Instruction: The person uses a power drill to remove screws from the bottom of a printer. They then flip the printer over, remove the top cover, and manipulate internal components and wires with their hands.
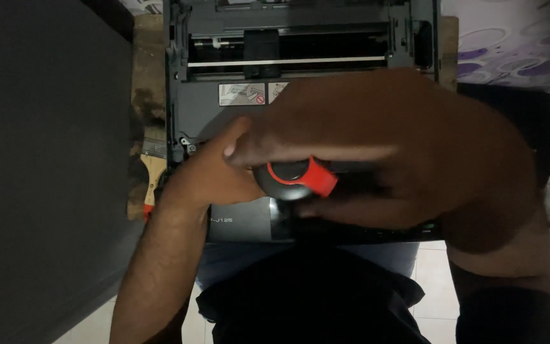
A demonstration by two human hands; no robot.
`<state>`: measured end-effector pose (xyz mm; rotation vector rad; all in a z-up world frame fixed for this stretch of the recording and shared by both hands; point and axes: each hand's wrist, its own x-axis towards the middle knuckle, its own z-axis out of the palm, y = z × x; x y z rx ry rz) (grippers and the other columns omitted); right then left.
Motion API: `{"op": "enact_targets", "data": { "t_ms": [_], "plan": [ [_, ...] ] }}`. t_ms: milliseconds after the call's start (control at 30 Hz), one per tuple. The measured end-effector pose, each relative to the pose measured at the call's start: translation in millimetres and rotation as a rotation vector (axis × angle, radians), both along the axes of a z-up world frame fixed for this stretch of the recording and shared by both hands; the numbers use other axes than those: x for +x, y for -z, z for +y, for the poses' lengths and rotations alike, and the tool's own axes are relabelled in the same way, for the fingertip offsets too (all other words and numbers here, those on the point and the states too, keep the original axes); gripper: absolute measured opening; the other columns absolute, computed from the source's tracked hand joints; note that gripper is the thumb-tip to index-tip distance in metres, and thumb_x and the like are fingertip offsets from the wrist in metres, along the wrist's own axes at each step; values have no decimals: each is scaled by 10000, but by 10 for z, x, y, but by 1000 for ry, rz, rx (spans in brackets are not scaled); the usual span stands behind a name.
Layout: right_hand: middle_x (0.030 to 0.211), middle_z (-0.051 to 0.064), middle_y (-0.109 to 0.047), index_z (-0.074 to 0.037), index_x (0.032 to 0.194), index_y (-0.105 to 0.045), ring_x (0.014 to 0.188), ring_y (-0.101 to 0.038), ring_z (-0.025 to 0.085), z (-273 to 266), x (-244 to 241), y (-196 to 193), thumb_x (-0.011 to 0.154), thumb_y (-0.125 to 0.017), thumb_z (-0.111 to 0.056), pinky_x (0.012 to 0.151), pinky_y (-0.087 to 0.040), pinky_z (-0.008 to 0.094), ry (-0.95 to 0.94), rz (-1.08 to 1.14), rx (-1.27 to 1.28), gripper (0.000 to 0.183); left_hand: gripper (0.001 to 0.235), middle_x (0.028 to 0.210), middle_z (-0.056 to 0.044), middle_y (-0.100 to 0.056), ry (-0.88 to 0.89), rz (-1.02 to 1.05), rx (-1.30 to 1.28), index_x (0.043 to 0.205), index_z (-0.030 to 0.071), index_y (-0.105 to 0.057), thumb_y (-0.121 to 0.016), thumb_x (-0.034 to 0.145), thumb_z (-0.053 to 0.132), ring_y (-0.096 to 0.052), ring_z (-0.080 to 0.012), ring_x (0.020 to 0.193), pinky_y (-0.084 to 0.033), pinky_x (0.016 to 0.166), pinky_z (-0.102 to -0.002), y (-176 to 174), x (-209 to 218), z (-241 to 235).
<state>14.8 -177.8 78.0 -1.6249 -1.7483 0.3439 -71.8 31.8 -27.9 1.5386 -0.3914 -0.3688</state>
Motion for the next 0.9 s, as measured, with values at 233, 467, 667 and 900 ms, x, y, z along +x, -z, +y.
{"op": "enact_targets", "data": {
  "t_ms": [233, 467, 667, 900],
  "plan": [
    [996, -24, -670, -203, 1132, -692, 889, -667, 197, 15, -60, 21, 729, -803, -830, 539, -431, 395, 407, -312, -236, 754, 171, 819, 63, -647, -32, -253, 145, 877, 92, -655, -781, 847, -20, -604, -52, 774, -499, 695, -231, 77, 16, -133],
    [1271, 182, -704, -3, 1307, -592, 1166, -745, 328, 22, 52, 53, 957, -704, -151, 921, -637, 395, -8, -54, 154, 396, 449, 1184, -135, -707, -46, -254, 228, 1230, 46, -611, -822, 835, 72, -694, -241, 1132, -570, 1020, -360, 275, -55, 35],
    [1071, 57, -713, -124, 1329, -677, 947, -690, 246, 29, 14, 71, 843, -879, -603, 639, -473, 382, 231, -271, -39, 711, 437, 1125, 59, -796, -159, 141, 356, 1166, 134, -761, -812, 732, 122, -696, -41, 1040, -533, 894, -195, 57, -65, -146],
    [1305, 175, -734, 22, 1287, -605, 1226, -789, 320, 21, 56, -9, 970, -632, -136, 1030, -627, 404, -51, 70, 117, 356, 186, 872, 25, -728, -59, 101, 261, 1001, 128, -705, -692, 841, 34, -687, -83, 831, -583, 743, -277, 135, -29, -14]
  ]
}}
